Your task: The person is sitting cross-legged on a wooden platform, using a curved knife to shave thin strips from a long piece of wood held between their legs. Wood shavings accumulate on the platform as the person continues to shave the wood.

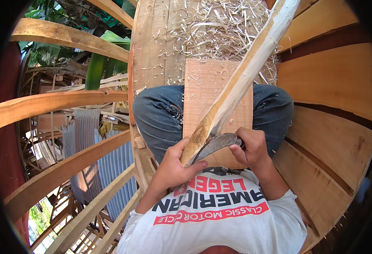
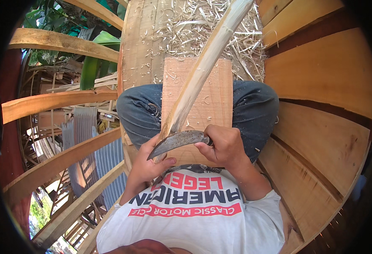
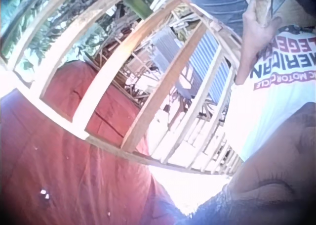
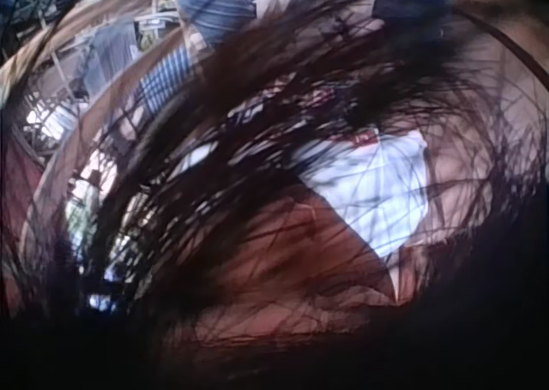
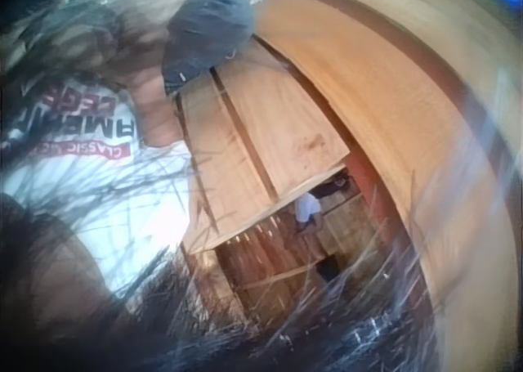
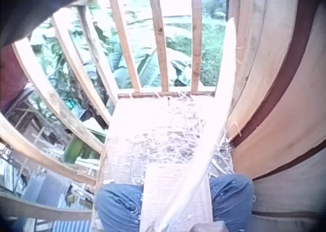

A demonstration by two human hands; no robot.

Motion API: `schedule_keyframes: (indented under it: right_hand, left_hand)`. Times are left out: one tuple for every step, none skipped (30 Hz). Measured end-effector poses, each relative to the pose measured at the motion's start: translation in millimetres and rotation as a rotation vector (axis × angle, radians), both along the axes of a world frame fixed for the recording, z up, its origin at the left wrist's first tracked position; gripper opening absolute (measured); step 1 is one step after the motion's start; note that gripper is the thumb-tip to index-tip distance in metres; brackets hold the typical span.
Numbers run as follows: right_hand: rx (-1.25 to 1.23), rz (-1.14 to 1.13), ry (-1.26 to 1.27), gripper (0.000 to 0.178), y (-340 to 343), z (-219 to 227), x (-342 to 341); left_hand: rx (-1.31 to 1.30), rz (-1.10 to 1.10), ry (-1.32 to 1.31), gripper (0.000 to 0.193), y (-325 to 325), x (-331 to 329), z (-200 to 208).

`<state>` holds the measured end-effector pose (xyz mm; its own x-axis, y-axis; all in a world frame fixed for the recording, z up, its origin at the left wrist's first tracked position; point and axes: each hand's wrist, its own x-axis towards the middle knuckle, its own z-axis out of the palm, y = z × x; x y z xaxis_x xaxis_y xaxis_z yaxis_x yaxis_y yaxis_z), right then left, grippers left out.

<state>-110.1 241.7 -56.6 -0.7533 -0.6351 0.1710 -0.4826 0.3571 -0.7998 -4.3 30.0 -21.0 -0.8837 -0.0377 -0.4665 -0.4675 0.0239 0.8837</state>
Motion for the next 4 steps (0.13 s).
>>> schedule_keyframes:
  right_hand:
    - [0.001,0.005,0.014,0.038,1.8,0.4,-1.4]
    - [0.002,0.010,0.028,0.038,3.4,0.8,-2.8]
    - [0.025,0.018,0.046,0.040,4.9,2.5,-3.8]
    - [0.048,0.025,0.063,0.041,6.3,4.4,-5.1]
  left_hand:
    - [0.018,-0.017,0.000,0.048,-0.3,-0.7,0.4]
    - [0.015,-0.029,0.006,0.047,-1.3,-1.1,0.5]
    - [0.016,-0.045,0.015,0.047,-2.3,-2.3,-0.1]
    - [0.018,-0.060,0.024,0.047,-3.5,-3.3,-1.0]
